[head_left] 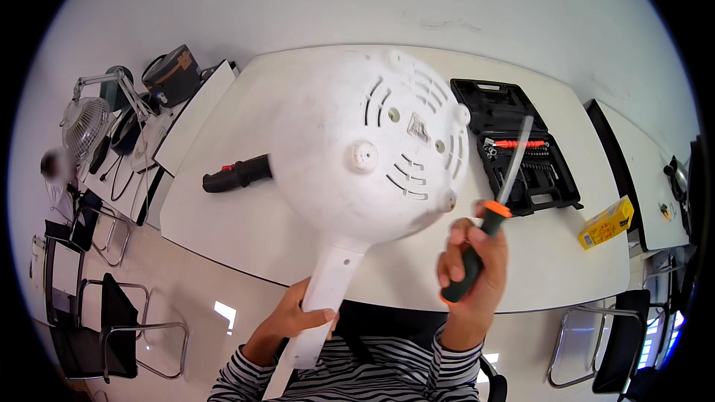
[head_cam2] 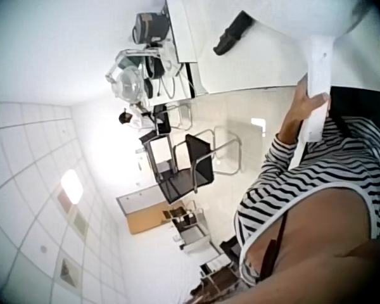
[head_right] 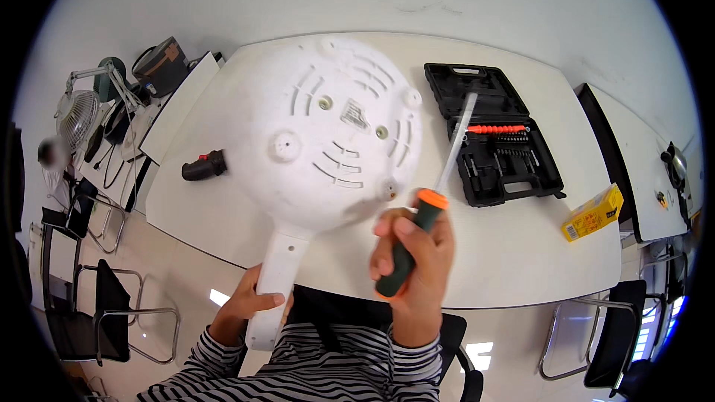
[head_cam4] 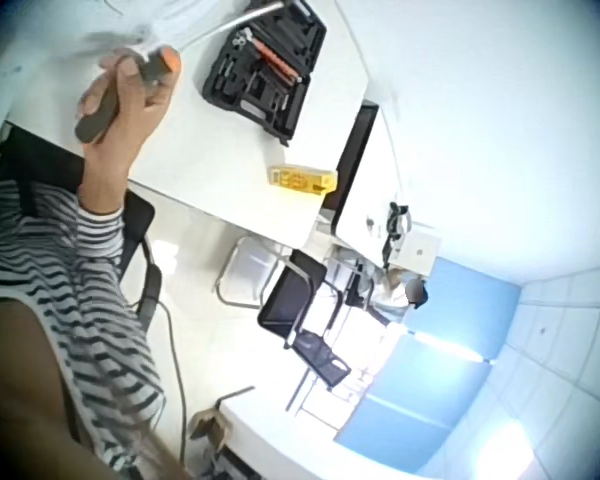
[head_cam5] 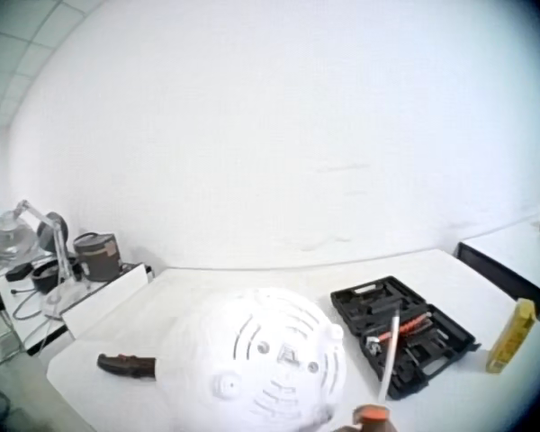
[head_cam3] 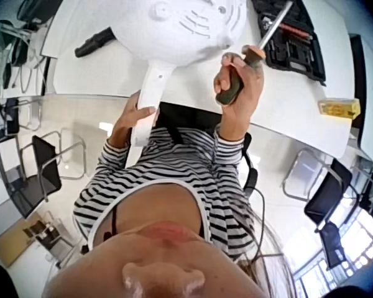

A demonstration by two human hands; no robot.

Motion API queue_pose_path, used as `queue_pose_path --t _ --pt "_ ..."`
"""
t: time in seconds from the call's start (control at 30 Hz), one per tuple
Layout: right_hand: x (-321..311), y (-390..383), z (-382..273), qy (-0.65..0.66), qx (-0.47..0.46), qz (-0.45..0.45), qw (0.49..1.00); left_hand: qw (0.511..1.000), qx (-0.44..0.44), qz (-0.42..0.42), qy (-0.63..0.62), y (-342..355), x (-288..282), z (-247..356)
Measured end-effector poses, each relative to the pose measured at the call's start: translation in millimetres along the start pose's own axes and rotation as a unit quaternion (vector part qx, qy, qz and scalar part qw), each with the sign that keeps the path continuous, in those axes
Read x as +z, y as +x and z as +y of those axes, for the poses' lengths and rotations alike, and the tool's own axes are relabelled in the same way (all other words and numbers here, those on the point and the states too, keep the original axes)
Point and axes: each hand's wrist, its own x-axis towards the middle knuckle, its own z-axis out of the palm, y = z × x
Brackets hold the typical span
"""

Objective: The person uses a manual screwdriver to remove a screw from the base of a white electric appliance, then flips the unit to inspect the underside. They place the screwdriver down, pick up a power drill, and later resume using the manual screwdriver to tighten the screw back into the base.

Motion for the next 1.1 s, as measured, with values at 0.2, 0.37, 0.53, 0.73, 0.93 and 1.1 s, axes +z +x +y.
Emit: queue_pose_path --t 0.2,0.37,0.53,0.73,0.93,1.1 --pt "-5 -22 -23 -0.076 -0.141 0.059 0.985 0.997 0.005 -0.041 -0.067 5 6 3" --pt "-16 -14 -17 -0.156 -0.111 0.04 0.981 0.997 0.036 -0.04 -0.06 10 6 15" --pt "-20 24 -36 -0.371 -0.071 -0.016 0.926 0.989 0.01 -0.02 -0.149 18 2 19" --pt "-56 94 -97 -0.843 -0.109 0.11 0.515 0.988 0.016 0.007 -0.153 28 -6 11" --pt "-92 107 -114 -0.868 -0.112 0.119 0.47 0.983 0.018 -0.037 -0.179 35 -10 11" --pt "-112 123 -103 -0.887 -0.15 0.099 0.425 0.981 0.013 -0.015 -0.193 35 -12 10"
